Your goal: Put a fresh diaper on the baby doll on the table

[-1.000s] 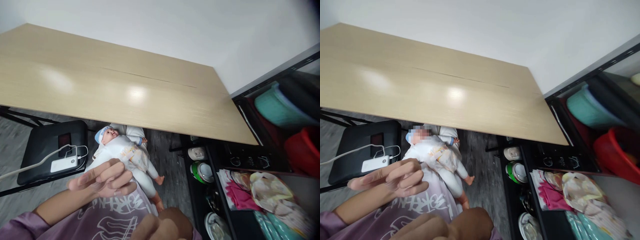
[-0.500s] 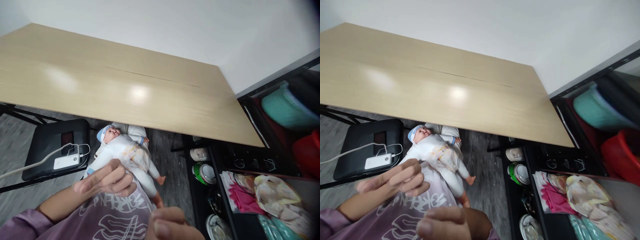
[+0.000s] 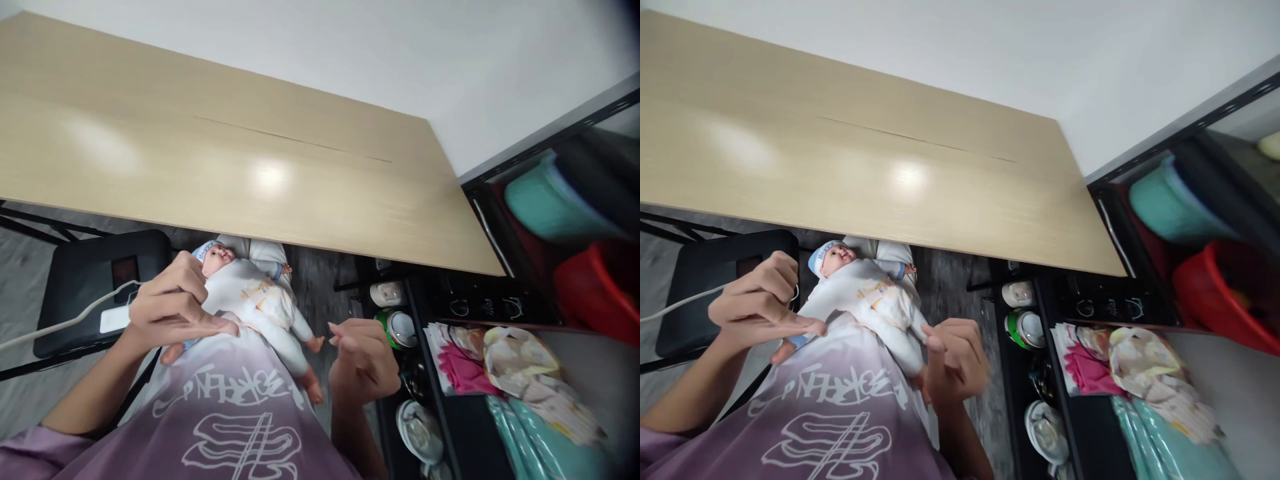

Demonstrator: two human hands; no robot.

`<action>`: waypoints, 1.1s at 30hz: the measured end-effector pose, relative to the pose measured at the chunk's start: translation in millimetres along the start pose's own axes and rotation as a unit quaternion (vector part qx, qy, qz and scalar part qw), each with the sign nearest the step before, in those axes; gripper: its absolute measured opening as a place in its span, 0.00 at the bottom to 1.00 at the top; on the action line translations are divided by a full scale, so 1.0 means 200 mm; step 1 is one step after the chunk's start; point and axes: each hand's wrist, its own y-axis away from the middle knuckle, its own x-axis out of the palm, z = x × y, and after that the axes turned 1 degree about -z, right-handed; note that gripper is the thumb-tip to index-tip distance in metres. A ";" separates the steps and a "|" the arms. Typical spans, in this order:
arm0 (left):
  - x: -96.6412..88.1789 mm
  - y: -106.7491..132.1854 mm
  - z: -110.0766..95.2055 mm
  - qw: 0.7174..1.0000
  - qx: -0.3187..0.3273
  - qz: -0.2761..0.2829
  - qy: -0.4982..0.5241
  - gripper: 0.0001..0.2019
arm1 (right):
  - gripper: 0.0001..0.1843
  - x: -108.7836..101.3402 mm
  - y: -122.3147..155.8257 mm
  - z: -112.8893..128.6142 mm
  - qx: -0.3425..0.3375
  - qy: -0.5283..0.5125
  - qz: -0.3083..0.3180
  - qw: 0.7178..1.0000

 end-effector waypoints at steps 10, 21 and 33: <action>0.03 0.12 0.00 0.998 -0.052 -0.029 -0.021 0.17 | 0.38 0.00 0.05 -0.10 0.343 -0.144 0.008 0.928; 0.16 0.40 -0.02 0.887 -0.362 -0.109 0.266 0.11 | 0.49 0.15 0.00 0.03 0.597 -0.526 0.199 0.572; 0.22 0.38 -0.10 0.897 -0.302 -0.050 0.320 0.26 | 0.54 0.25 0.01 0.18 0.575 -0.621 0.306 0.436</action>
